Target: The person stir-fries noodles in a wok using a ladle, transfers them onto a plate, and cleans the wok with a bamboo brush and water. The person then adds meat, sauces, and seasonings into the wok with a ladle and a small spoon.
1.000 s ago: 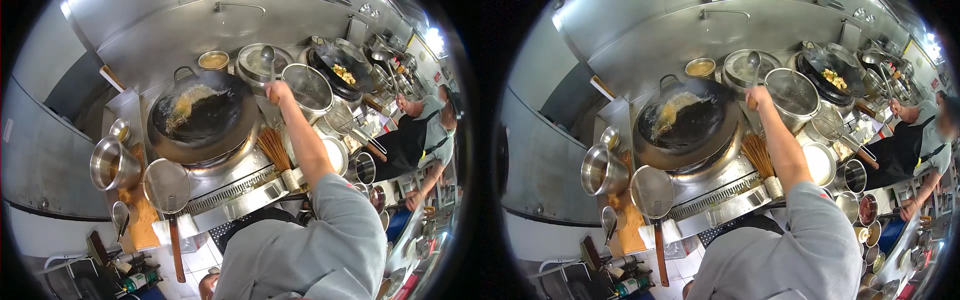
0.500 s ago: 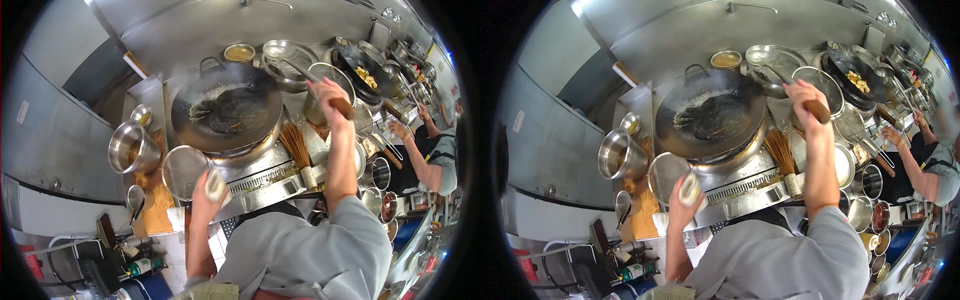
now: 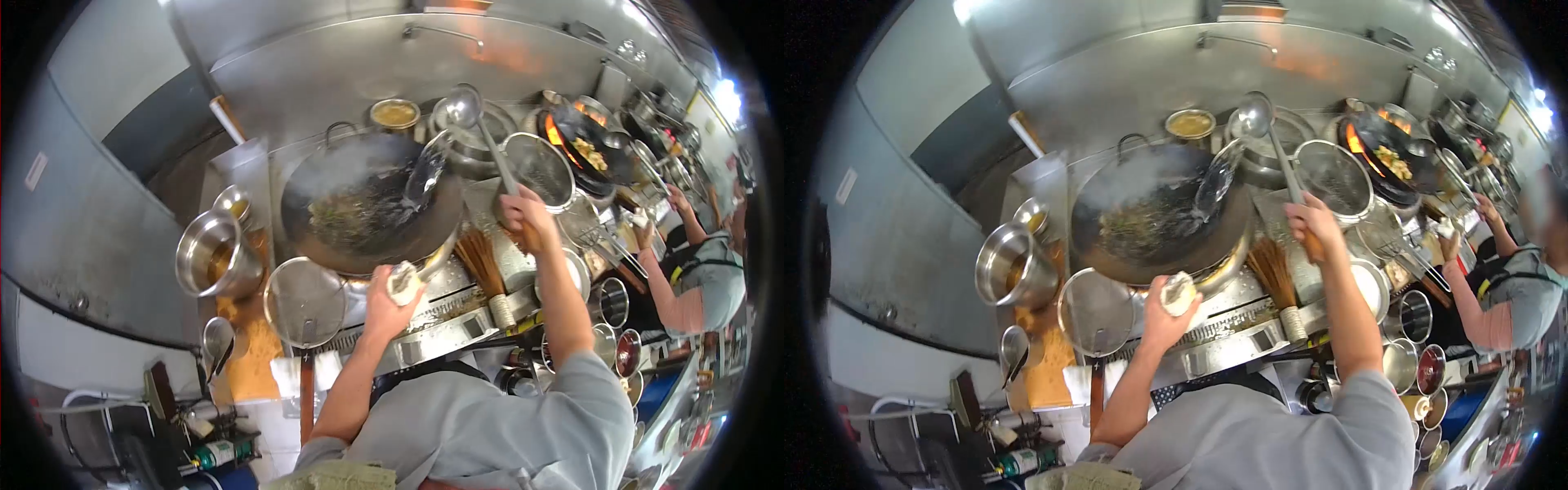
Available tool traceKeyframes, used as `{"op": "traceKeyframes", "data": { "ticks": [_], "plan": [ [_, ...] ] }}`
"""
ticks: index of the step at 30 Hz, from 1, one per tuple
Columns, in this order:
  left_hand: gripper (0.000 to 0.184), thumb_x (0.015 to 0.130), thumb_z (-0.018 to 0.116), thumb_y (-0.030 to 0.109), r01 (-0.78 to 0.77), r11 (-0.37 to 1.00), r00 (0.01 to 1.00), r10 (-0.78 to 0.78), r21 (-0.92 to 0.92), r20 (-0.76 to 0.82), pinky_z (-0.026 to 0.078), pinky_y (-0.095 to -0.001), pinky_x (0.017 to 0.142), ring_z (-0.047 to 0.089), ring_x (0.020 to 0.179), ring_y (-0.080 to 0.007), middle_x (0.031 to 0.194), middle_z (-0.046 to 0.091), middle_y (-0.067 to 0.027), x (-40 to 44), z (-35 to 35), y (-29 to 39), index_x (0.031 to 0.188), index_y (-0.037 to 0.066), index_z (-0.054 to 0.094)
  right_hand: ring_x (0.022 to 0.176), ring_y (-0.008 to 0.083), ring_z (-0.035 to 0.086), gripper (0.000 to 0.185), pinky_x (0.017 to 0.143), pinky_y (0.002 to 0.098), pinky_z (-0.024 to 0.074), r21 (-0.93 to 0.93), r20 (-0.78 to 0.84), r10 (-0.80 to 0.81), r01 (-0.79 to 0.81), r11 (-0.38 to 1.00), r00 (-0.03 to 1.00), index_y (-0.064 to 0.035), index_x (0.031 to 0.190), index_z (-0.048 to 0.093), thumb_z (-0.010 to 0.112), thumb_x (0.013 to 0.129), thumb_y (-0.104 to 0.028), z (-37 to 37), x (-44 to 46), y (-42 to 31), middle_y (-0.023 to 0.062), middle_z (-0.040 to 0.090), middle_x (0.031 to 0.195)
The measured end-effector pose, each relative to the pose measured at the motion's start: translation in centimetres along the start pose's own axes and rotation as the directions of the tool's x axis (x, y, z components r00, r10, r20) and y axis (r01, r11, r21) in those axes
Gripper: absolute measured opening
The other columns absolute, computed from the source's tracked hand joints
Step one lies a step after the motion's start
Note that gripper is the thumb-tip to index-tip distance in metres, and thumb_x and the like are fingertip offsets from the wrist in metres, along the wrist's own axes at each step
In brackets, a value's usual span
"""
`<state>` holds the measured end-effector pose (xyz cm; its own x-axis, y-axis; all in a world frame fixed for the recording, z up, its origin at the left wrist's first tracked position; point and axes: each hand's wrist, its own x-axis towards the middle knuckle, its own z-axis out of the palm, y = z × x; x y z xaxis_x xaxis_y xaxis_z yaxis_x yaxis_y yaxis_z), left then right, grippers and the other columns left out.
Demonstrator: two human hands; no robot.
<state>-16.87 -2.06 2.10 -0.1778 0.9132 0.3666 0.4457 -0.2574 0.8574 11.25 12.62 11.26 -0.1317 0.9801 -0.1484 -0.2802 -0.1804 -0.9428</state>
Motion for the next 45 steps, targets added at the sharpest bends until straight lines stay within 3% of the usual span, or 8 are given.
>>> {"op": "traceKeyframes", "data": {
  "ticks": [4, 7, 9, 17, 35, 38, 42, 45],
  "plan": [
    [0.047, 0.072, 0.081, 0.021, 0.068, 0.996, 0.996, -0.064, -0.053, 0.065, 0.048, -0.0397, 0.078, 0.060, 0.087, -0.0337, 0.092, 0.059, -0.0175, 0.3, -0.8, 1.5, 0.102, 0.000, 0.051, 0.041, 0.0183, 0.047, 0.026, 0.040, 0.0329, 0.0415, -0.718, -0.215, -0.234, 0.009, 0.696, 0.948, 0.0016, 0.101, 0.044, 0.056, 0.078, -0.003, -2.1, 12.3, 4.6, 0.0057, 0.048, 0.057],
    [0.048, 0.072, 0.081, 0.021, 0.050, 0.999, 0.996, -0.050, 0.013, 0.067, 0.048, -0.0395, 0.079, 0.061, 0.088, -0.0333, 0.094, 0.060, -0.0168, 0.4, -1.0, 1.0, 0.103, 0.001, 0.051, 0.044, 0.0147, 0.050, 0.010, 0.042, 0.0278, 0.0442, 0.237, -0.031, 0.172, -0.160, 0.958, 0.985, -0.0003, 0.088, 0.044, 0.053, 0.085, -0.001, -3.5, 17.3, 3.8, 0.0039, 0.049, 0.059],
    [0.049, 0.071, 0.082, 0.021, 0.014, 0.996, 0.998, -0.020, 0.088, 0.062, 0.048, -0.0394, 0.080, 0.061, 0.089, -0.0330, 0.096, 0.060, -0.0166, 0.9, -1.3, 1.2, 0.103, 0.000, 0.051, 0.047, 0.0101, 0.048, 0.016, 0.044, 0.0214, 0.0439, 0.783, 0.321, 0.094, -0.320, 0.534, 0.942, -0.0049, 0.078, 0.041, 0.050, 0.089, 0.002, -4.0, 17.6, 2.5, 0.0008, 0.046, 0.062],
    [0.053, 0.072, 0.081, 0.028, 0.048, 0.988, 0.993, -0.064, 0.149, 0.102, 0.048, -0.0404, 0.083, 0.060, 0.095, -0.0355, 0.100, 0.058, -0.0195, 1.2, -2.2, 2.0, 0.105, -0.001, 0.052, 0.052, 0.0154, 0.050, 0.042, 0.044, 0.0246, 0.0496, 0.859, 0.505, 0.018, -0.505, 0.082, 0.863, 0.0082, 0.125, 0.020, 0.045, 0.093, 0.000, -0.9, 7.7, -4.5, 0.0047, 0.045, 0.073],
    [0.042, 0.084, 0.069, 0.010, 0.284, 0.877, 0.958, -0.240, -0.387, 0.159, 0.054, -0.0317, 0.078, 0.066, 0.089, -0.0175, 0.099, 0.065, -0.0071, -1.1, -7.3, 2.5, 0.122, 0.001, 0.052, 0.054, 0.0031, 0.043, 0.010, 0.044, 0.0171, 0.0366, 0.700, 0.350, 0.287, -0.453, 0.553, 0.892, -0.0045, 0.090, 0.045, 0.055, 0.091, -0.005, 12.3, -10.7, 5.4, -0.0022, 0.045, 0.071],
    [0.041, 0.090, 0.061, 0.027, 0.511, -0.229, 0.749, -0.355, -0.829, 0.560, 0.053, -0.0471, 0.087, 0.060, 0.110, -0.0314, 0.122, 0.058, -0.0172, -0.6, -9.0, 5.1, 0.123, 0.005, 0.053, 0.073, 0.0142, 0.063, 0.023, 0.062, 0.0238, 0.0523, 0.360, 0.339, 0.201, -0.325, 0.875, 0.919, 0.0024, 0.105, 0.059, 0.059, 0.094, -0.019, 14.6, -12.7, 6.5, 0.0099, 0.065, 0.090],
    [0.048, 0.087, 0.062, 0.042, 0.513, -0.452, 0.815, -0.013, -0.730, 0.580, 0.034, -0.0565, 0.107, 0.031, 0.136, -0.0431, 0.145, 0.031, -0.0327, -0.1, -9.6, 5.2, 0.115, 0.003, 0.062, 0.087, 0.0202, 0.067, 0.045, 0.073, 0.0313, 0.0564, -0.146, 0.543, 0.230, -0.179, 0.973, 0.807, 0.0037, 0.129, 0.054, 0.055, 0.097, -0.028, 8.1, -13.4, 6.6, 0.0135, 0.068, 0.097],
    [0.050, 0.084, 0.066, 0.032, 0.337, -0.760, 0.808, -0.069, -0.556, 0.585, 0.050, -0.0384, 0.087, 0.049, 0.106, -0.0265, 0.122, 0.038, -0.0245, 0.1, -10.7, 2.7, 0.114, -0.005, 0.053, 0.091, 0.0351, 0.066, 0.060, 0.078, 0.0402, 0.0530, -0.978, -0.008, -0.239, 0.043, 0.206, 0.971, -0.0021, 0.134, 0.048, 0.066, 0.085, -0.033, -1.4, -11.9, 14.7, 0.0243, 0.065, 0.102]
  ]
}}
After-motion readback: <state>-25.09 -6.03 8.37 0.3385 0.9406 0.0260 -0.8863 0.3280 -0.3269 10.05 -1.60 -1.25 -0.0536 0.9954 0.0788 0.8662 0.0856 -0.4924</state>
